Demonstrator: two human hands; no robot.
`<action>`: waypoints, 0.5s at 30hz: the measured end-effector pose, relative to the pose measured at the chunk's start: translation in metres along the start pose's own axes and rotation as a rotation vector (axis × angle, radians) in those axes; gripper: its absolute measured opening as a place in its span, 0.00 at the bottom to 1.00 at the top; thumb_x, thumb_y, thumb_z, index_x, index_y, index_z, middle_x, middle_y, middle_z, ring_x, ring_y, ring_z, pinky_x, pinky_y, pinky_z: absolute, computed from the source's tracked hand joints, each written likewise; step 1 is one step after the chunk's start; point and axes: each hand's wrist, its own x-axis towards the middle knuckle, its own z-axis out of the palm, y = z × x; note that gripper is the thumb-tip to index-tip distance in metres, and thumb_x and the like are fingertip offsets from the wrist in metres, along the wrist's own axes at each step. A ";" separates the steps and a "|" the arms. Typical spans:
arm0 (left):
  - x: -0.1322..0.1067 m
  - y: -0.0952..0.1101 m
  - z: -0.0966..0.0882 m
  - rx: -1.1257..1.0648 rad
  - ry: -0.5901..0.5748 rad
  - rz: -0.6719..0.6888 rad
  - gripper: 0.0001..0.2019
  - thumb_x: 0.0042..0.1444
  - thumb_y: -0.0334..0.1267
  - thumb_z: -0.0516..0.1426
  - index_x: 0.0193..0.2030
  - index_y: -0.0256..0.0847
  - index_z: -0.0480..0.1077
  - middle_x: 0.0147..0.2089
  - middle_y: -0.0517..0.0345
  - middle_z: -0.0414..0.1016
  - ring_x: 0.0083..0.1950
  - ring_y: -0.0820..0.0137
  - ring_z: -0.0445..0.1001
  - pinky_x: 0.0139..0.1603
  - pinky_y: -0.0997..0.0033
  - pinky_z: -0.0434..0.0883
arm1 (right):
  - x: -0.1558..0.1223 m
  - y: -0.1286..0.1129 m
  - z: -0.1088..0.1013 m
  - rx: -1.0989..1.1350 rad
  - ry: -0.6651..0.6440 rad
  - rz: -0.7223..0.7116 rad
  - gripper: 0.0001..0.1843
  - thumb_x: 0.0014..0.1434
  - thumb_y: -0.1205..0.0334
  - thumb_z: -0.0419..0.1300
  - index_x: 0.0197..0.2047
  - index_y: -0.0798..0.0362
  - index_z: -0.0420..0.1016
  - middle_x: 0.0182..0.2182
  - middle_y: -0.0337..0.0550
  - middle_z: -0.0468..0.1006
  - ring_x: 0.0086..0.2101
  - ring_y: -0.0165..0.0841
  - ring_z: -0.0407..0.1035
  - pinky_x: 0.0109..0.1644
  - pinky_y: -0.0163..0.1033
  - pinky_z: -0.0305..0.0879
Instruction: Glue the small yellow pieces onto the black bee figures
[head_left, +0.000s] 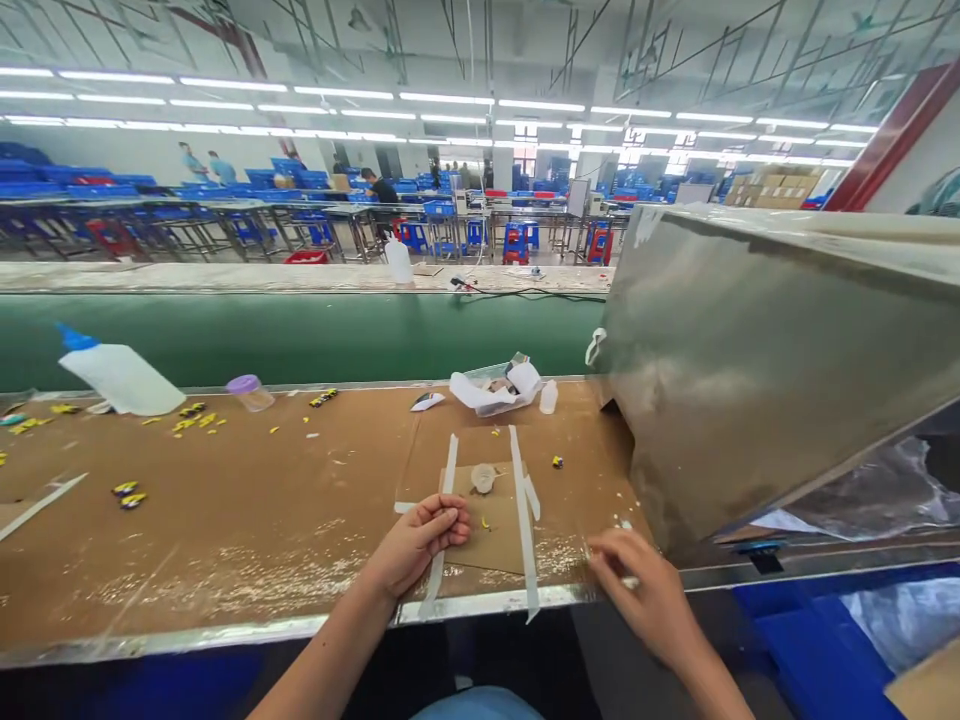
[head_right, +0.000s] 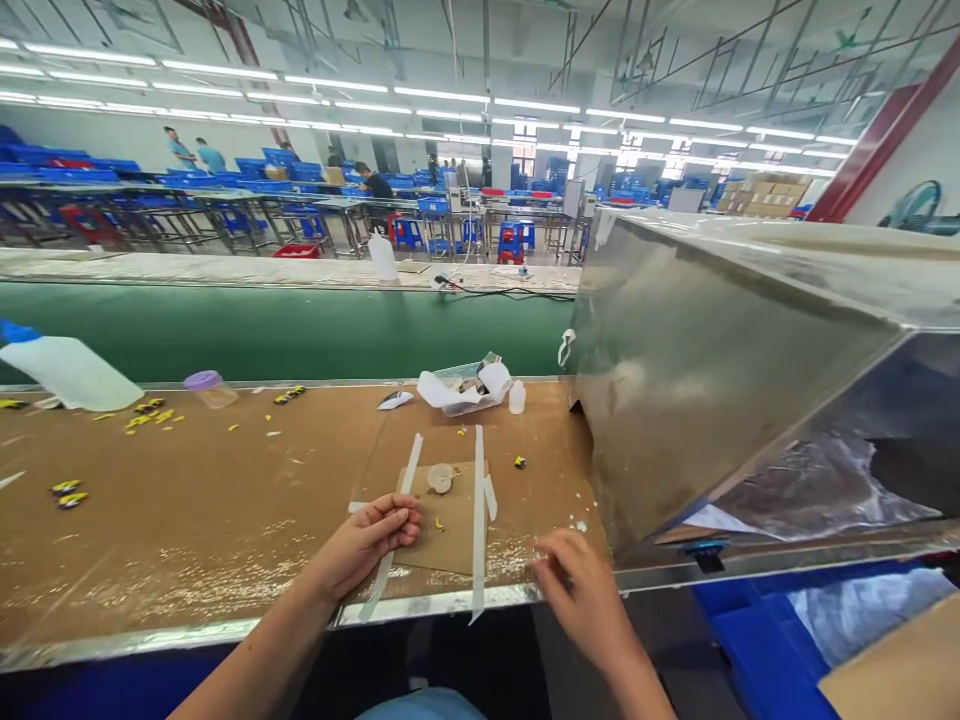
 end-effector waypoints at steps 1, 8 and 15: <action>0.000 -0.001 -0.002 -0.009 -0.007 0.001 0.16 0.35 0.36 0.70 0.30 0.33 0.73 0.27 0.55 0.76 0.26 0.75 0.74 0.31 0.78 0.71 | 0.024 -0.002 0.009 -0.032 0.000 0.028 0.12 0.58 0.52 0.54 0.40 0.44 0.77 0.37 0.45 0.76 0.34 0.35 0.72 0.40 0.40 0.70; 0.000 0.000 -0.001 -0.053 -0.002 -0.008 0.14 0.37 0.34 0.70 0.30 0.33 0.72 0.26 0.54 0.76 0.25 0.75 0.73 0.30 0.77 0.70 | 0.119 0.020 0.051 -0.073 -0.070 0.130 0.12 0.52 0.66 0.54 0.39 0.52 0.76 0.40 0.53 0.71 0.43 0.43 0.67 0.53 0.53 0.61; 0.001 0.007 0.005 0.077 0.131 -0.073 0.17 0.30 0.32 0.70 0.31 0.33 0.74 0.27 0.53 0.77 0.27 0.72 0.74 0.32 0.77 0.73 | 0.013 0.012 -0.021 0.091 -0.231 0.220 0.07 0.51 0.57 0.62 0.34 0.48 0.77 0.30 0.38 0.74 0.28 0.28 0.68 0.36 0.35 0.68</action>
